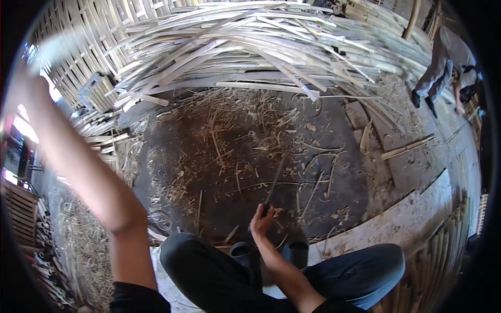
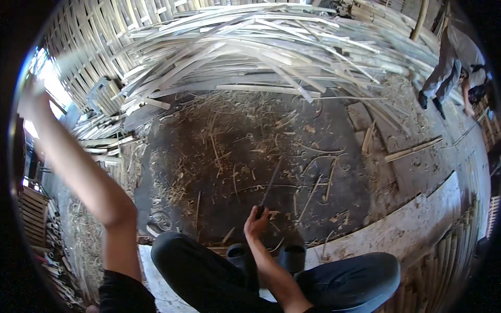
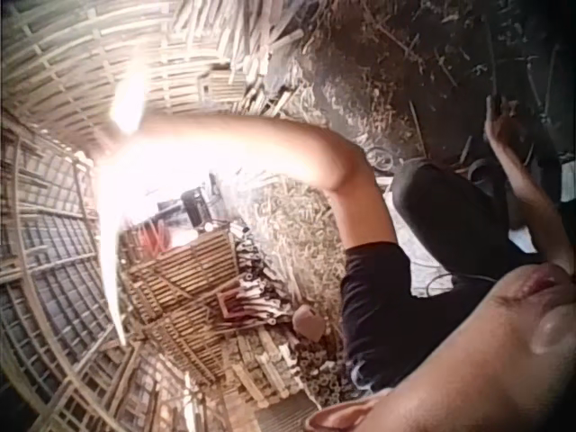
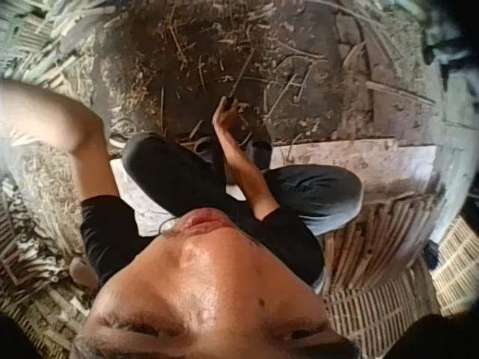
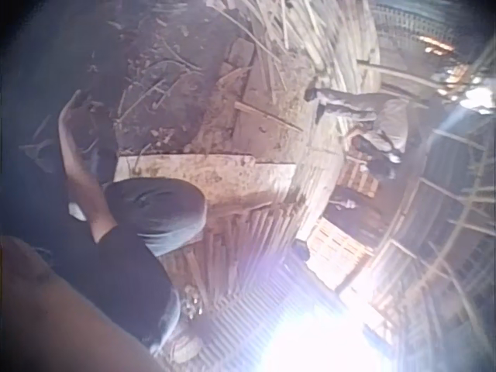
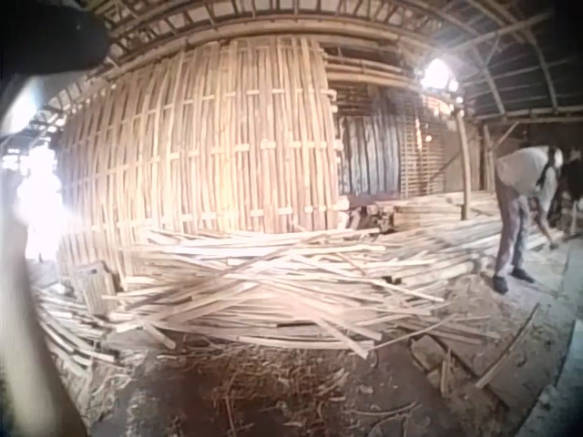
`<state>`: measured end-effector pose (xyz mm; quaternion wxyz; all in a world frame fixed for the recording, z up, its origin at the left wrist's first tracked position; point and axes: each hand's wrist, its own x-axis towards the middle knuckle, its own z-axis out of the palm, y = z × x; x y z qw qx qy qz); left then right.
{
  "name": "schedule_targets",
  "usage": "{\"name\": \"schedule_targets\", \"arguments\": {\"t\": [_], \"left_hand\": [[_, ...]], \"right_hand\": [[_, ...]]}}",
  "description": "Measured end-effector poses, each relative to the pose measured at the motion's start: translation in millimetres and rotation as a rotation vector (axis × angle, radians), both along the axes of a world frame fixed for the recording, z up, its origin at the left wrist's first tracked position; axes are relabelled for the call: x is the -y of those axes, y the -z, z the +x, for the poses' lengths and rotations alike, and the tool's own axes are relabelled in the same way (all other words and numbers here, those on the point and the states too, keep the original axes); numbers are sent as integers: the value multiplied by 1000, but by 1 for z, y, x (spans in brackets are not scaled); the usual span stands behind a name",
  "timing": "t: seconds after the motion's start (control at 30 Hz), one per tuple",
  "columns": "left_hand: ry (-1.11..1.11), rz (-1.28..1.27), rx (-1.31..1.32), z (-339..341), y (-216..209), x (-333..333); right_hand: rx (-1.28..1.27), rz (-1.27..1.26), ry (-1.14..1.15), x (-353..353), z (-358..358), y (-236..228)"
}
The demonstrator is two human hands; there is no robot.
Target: Shave and trim thin bamboo strips using a large knife.
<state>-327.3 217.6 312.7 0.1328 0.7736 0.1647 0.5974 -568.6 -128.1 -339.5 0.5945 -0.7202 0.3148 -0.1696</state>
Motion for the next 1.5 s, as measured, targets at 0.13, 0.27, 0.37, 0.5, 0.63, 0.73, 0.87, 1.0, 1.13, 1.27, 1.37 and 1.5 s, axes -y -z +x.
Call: {"name": "schedule_targets", "arguments": {"t": [0.13, 0.27, 0.37, 0.5, 0.63, 0.73, 0.87, 1.0, 1.13, 1.27, 1.37, 1.5], "left_hand": [[266, 51, -256, 162, -1, 115], [477, 74, -377, 202, 91, 228], [482, 216, -587, 180, 220, 295], [921, -253, -1100, 92, 337, 328], [821, -150, -1309, 90, 428, 292], [783, -7, -1285, 90, 449, 279], [678, 206, -1017, 114, 481, 204], [628, 188, -1197, 117, 507, 184], [608, 229, -1417, 115, 528, 169], [688, 171, -1545, 126, 546, 178], [763, 285, -1536, 139, 548, 176], [881, 169, -1354, 142, 559, 191]], "right_hand": [[-56, -144, 7, 15, -14, 3], [-101, -34, -31, 21, -7, 1], [-23, -81, -24, 22, -7, 2], [22, -170, -9, 25, -9, 14], [-24, 12, -56, 13, -7, 4], [-63, -19, -12, 26, -6, 13], [-59, -93, -132, 20, 4, 3], [40, -198, -138, 63, 55, -24], [-202, -366, -505, 158, 154, -132], [-441, -907, -854, 231, 215, -207], [-535, -1102, -1128, 265, 200, -242], [-522, -859, -1241, 336, 137, -206]]}}
